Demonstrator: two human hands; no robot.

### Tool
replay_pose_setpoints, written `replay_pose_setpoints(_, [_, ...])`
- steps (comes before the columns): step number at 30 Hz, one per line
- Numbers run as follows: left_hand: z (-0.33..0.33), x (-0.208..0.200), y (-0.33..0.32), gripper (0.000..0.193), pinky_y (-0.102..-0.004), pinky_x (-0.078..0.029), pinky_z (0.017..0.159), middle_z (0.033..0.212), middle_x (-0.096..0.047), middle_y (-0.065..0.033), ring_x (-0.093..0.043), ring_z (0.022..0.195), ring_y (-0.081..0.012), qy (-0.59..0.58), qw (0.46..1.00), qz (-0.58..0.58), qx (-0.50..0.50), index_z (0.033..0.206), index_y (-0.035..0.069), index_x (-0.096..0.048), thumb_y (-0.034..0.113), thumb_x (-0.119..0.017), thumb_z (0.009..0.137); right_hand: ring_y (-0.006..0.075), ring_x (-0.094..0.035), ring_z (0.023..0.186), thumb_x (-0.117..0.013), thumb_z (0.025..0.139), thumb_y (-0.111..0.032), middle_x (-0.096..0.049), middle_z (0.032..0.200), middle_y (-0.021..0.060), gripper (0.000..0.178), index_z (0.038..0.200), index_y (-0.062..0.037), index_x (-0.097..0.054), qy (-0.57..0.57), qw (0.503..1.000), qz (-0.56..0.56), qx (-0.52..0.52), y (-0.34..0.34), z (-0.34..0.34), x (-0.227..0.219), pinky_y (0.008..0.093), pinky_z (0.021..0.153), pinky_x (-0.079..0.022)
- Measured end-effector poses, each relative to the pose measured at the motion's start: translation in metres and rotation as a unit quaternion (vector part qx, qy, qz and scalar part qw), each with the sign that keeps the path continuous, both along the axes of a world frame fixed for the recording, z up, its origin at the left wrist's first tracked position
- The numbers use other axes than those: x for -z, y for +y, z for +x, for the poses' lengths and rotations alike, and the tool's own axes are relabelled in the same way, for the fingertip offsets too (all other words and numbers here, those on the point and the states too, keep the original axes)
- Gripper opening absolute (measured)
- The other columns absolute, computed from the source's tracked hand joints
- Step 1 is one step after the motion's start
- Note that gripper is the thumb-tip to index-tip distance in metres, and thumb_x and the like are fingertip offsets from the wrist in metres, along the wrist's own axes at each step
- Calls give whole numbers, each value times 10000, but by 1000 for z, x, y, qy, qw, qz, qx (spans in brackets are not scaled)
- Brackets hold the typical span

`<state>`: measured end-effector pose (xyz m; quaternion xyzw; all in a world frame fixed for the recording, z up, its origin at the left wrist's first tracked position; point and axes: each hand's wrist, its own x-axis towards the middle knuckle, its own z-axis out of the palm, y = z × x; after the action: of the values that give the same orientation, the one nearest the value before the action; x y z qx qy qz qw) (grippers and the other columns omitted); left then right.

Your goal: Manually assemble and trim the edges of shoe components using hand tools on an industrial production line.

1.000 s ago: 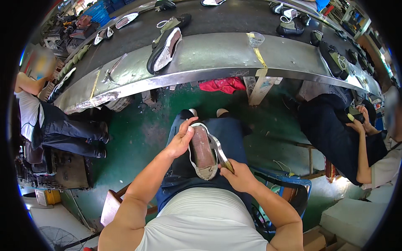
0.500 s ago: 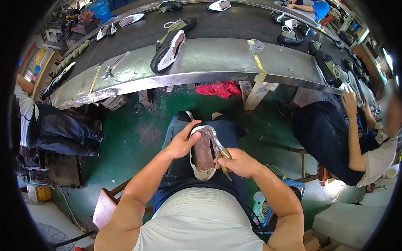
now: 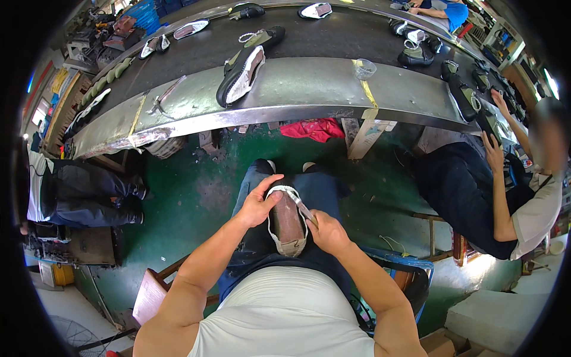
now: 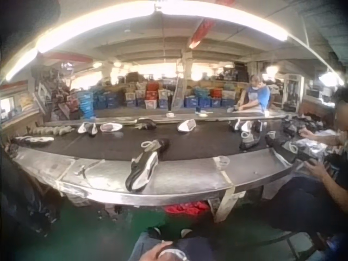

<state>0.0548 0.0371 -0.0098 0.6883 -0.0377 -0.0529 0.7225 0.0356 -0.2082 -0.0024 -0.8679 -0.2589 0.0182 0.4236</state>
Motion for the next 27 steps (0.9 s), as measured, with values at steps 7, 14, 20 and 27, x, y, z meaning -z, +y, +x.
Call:
replay_pose_setpoints(7, [-9,-22,-18,405,-262,-459,952,1176,-587,-30,-553,1068,-108,46,997,-27,-53,1353,76,-559,87,-648,959,385,-672,819,-607,934,-145,-672,917,199,199,1078,-8,-593,28,976,-217,-11,-18,-13,-61,446,713,-532])
replay_pose_setpoints(14, [-1,-27,-24,452,-267,-450,978,1202,-597,-49,-555,1084,-117,34,999,-4,-17,1382,51,-526,87,-653,950,212,-650,658,-566,990,-231,-672,776,121,239,990,6,-589,290,956,25,-13,-22,-8,-104,332,654,-524])
replay_pose_setpoints(20, [-24,24,-28,570,-371,-450,1037,1304,-616,-227,-594,1226,-300,50,988,141,-38,1454,7,-442,163,-618,935,248,-649,699,-681,914,-344,-649,769,118,346,986,-19,-584,150,985,-6,87,-17,2,-50,400,681,-515])
replay_pose_setpoints(27, [-56,55,-42,663,-334,-392,1092,1406,-530,-257,-526,1312,-297,121,983,133,-36,1500,-4,-377,64,-542,862,372,-678,900,-786,790,-331,-679,932,219,548,1118,35,-543,209,964,-54,155,-7,-11,8,429,813,-525])
